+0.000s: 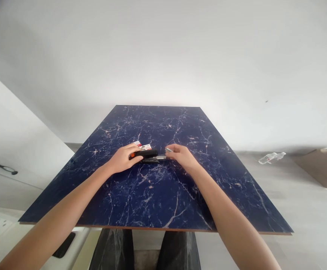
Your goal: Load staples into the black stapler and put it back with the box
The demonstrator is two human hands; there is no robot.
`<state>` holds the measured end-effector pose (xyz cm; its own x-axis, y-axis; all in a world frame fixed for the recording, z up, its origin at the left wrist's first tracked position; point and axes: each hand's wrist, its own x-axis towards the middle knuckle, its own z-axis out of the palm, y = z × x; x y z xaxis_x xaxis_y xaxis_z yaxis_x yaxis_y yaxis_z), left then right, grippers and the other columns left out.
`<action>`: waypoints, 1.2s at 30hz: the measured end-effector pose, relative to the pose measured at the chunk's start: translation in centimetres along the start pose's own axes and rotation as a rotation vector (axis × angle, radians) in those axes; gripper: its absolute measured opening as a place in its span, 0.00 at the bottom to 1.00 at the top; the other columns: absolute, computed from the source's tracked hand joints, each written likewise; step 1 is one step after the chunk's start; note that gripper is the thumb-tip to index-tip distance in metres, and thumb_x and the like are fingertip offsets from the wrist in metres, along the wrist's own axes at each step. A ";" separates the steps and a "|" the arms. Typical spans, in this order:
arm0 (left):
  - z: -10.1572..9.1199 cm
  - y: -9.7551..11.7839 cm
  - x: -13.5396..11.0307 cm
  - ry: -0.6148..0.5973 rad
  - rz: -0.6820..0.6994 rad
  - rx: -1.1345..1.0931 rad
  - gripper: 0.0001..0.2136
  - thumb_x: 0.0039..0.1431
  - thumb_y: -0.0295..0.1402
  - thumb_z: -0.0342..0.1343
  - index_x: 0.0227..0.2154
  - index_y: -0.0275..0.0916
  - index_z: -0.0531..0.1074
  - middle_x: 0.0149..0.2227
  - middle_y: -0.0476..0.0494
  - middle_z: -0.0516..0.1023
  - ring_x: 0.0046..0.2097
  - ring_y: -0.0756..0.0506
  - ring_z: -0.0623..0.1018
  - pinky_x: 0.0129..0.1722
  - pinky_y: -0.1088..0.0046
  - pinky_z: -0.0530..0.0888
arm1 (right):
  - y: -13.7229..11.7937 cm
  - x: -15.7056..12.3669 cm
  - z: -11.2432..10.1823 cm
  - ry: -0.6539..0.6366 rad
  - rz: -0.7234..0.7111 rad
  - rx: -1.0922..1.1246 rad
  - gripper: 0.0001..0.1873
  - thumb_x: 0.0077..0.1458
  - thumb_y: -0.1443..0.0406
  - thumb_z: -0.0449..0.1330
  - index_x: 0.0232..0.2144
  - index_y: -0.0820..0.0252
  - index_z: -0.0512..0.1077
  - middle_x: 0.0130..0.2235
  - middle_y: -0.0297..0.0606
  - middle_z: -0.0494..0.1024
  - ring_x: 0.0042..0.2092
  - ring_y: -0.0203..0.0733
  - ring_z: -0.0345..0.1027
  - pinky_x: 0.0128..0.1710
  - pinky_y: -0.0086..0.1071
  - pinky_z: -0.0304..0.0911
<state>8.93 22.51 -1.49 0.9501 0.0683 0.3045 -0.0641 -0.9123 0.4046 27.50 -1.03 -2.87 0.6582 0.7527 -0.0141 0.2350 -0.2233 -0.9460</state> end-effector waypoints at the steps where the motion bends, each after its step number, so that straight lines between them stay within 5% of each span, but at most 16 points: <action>1: 0.0 0.0 0.0 -0.001 0.001 -0.006 0.20 0.66 0.48 0.49 0.48 0.41 0.77 0.46 0.39 0.77 0.44 0.40 0.77 0.39 0.63 0.75 | 0.3 0.1 -0.1 0.012 0.025 0.053 0.14 0.52 0.60 0.66 0.42 0.55 0.77 0.39 0.37 0.82 0.41 0.44 0.77 0.45 0.38 0.72; 15: 0.0 0.1 0.0 -0.017 -0.023 -0.002 0.20 0.66 0.49 0.49 0.48 0.41 0.76 0.47 0.39 0.77 0.44 0.40 0.77 0.39 0.63 0.75 | -0.1 0.3 -0.5 0.073 0.081 0.369 0.12 0.52 0.60 0.70 0.38 0.59 0.79 0.44 0.43 0.82 0.51 0.50 0.76 0.60 0.43 0.68; 22: 0.0 0.1 0.0 -0.014 -0.012 0.004 0.19 0.67 0.48 0.50 0.49 0.41 0.76 0.48 0.39 0.77 0.47 0.39 0.76 0.42 0.62 0.75 | -0.8 -0.4 -0.2 0.130 -0.020 -0.047 0.16 0.50 0.55 0.69 0.39 0.55 0.80 0.40 0.39 0.83 0.43 0.49 0.78 0.51 0.44 0.71; 27: -0.1 0.3 0.0 -0.017 -0.016 0.007 0.20 0.67 0.48 0.49 0.49 0.40 0.75 0.47 0.39 0.77 0.44 0.40 0.77 0.40 0.63 0.75 | -1.6 -0.9 1.0 0.052 -0.171 -0.309 0.10 0.52 0.58 0.66 0.38 0.51 0.80 0.42 0.34 0.82 0.44 0.46 0.76 0.49 0.40 0.68; 36: 0.0 0.2 0.0 -0.005 -0.007 0.015 0.19 0.67 0.47 0.49 0.48 0.40 0.76 0.47 0.39 0.77 0.43 0.41 0.77 0.39 0.63 0.75 | -1.0 -0.5 1.4 -0.016 -0.162 -0.300 0.10 0.52 0.58 0.66 0.37 0.51 0.79 0.42 0.32 0.82 0.43 0.43 0.76 0.46 0.37 0.68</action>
<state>8.89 22.33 -1.39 0.9519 0.0731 0.2976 -0.0527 -0.9176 0.3940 25.98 -0.37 -2.40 0.5846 0.8022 0.1215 0.5370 -0.2703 -0.7991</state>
